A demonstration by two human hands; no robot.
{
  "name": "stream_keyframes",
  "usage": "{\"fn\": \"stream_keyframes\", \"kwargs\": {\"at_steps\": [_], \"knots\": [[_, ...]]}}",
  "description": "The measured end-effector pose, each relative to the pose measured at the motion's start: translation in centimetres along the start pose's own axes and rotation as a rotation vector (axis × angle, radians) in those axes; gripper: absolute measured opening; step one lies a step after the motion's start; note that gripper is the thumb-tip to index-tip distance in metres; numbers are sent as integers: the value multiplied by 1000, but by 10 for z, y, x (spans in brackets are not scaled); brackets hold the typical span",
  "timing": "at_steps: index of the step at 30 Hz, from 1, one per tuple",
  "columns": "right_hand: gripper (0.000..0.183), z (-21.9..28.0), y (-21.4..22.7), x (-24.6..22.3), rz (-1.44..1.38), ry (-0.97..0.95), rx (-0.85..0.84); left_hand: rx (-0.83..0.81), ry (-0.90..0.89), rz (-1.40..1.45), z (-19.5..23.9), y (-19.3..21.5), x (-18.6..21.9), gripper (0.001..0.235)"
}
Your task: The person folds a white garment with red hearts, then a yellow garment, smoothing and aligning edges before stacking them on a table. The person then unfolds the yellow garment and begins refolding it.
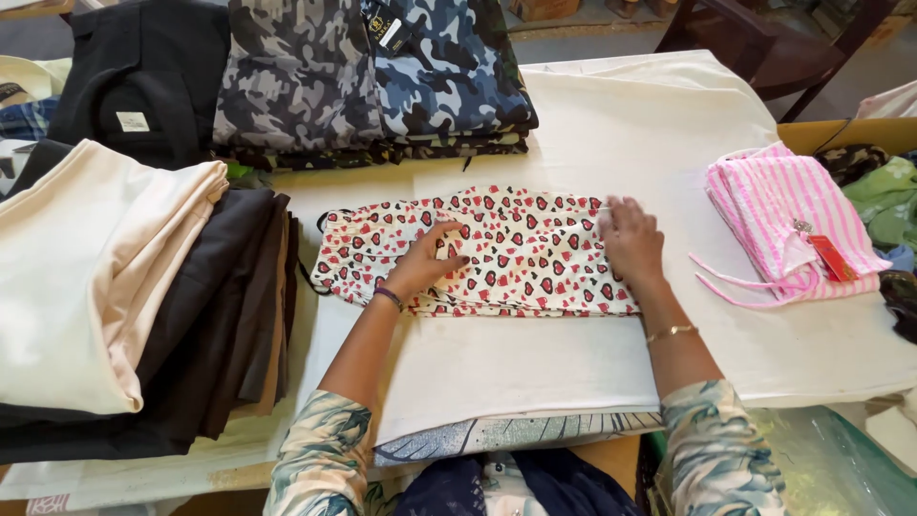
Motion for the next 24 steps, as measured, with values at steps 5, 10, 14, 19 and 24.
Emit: {"fn": "stream_keyframes", "kwargs": {"at_steps": [5,10,14,19,24], "knots": [[48,-22,24,15,-91,-204,65,-74,-67,149,-5,-5,-3,61],[39,-48,23,36,-328,-261,92,48,-375,190,5,9,26,81],[36,-43,31,22,-333,-195,193,168,-104,-177,-15,-3,-36,86],[54,-3,44,-6,-230,-332,-39,173,-25,-296,-5,6,-21,85],[34,-19,65,10,-545,19,124,162,40,-204,1,0,4,71]]}}
Point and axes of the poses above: each hand's wrist, its own z-axis away from the middle knuckle, its own y-axis out of the back of the hand, x = y × z, the point moved 5 cm from there along -z, towards the middle knuckle, and after that the axes turned 9 degrees about -z, right-handed, at the moved point
